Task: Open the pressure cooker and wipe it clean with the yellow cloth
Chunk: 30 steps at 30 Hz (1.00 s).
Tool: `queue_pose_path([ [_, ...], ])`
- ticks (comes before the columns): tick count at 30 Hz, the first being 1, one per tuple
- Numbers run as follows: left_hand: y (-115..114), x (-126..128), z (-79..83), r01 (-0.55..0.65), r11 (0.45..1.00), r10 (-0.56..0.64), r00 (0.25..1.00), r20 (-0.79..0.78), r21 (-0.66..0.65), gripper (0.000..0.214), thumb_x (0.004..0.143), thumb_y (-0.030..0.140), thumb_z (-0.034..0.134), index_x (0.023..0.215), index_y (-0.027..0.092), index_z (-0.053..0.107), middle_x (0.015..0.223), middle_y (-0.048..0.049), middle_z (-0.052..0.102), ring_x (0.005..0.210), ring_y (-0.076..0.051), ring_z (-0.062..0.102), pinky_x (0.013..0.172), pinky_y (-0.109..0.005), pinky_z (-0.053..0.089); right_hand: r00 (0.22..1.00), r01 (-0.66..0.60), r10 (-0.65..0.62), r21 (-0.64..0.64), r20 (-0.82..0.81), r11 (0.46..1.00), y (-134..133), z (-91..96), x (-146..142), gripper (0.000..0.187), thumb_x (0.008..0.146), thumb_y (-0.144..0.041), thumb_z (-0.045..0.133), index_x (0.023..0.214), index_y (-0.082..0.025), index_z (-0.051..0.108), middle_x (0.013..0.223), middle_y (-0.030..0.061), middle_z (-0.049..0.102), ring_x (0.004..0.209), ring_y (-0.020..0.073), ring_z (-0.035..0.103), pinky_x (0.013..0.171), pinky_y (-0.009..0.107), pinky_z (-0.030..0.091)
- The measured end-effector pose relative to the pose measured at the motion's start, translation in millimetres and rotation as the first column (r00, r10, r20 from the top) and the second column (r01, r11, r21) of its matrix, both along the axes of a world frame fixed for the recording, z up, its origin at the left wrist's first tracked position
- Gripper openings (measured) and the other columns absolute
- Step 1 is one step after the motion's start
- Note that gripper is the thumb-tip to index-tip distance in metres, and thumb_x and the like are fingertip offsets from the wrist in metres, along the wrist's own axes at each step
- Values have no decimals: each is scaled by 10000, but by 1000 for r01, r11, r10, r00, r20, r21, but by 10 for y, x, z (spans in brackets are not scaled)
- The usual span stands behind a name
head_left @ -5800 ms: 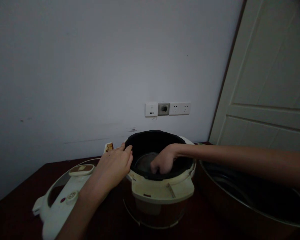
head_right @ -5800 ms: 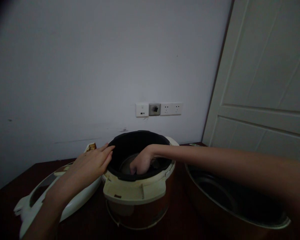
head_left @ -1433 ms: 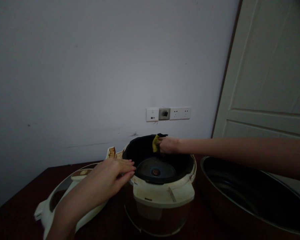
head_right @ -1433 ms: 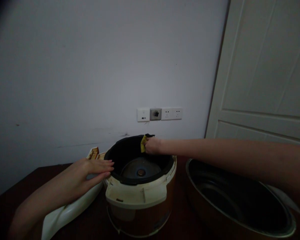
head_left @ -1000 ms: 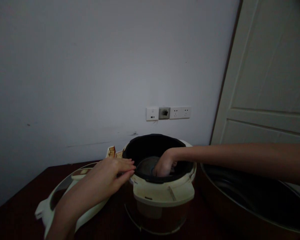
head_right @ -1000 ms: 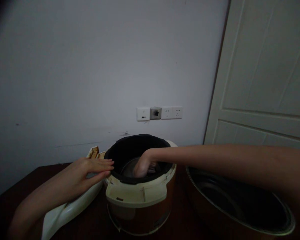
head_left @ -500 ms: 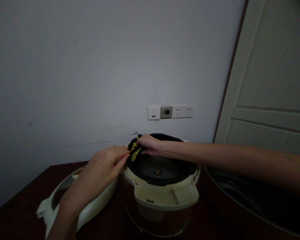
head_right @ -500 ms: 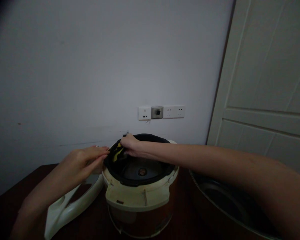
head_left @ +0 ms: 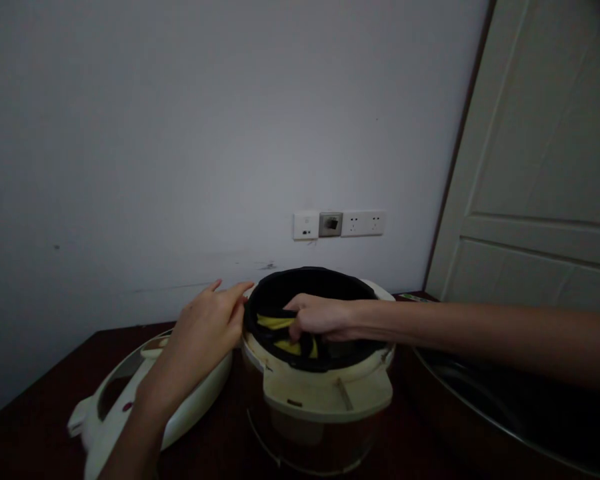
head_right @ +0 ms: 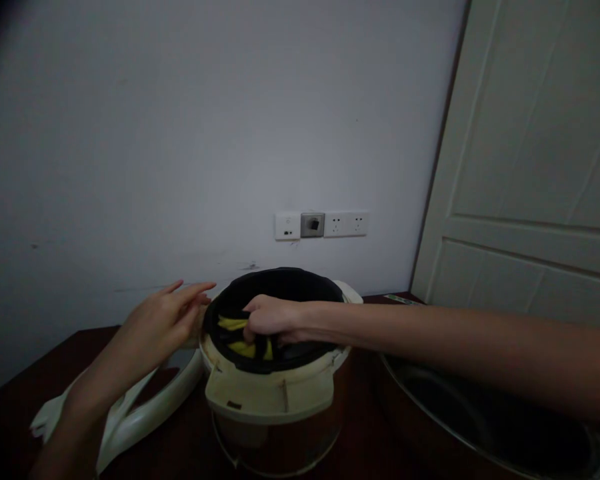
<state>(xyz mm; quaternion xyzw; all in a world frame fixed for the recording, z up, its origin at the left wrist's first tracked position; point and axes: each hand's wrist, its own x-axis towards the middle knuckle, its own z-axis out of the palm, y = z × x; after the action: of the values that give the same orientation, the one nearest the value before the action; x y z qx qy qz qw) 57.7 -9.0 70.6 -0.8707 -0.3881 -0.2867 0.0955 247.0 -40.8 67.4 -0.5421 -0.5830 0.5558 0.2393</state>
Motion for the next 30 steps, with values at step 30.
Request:
queue_pose_path([
  [30,-29,109,-11,24,984,-57,981,-186,-176,311,902,220,377,930,182,684,925,-91,720,847,-219,665,1044,-468,320,-178,-777,-381,-367,907,-512,1177,49,334,324,899,-172,390,934,-171,712,1122,102,636,1211,270,439,1066,425,231],
])
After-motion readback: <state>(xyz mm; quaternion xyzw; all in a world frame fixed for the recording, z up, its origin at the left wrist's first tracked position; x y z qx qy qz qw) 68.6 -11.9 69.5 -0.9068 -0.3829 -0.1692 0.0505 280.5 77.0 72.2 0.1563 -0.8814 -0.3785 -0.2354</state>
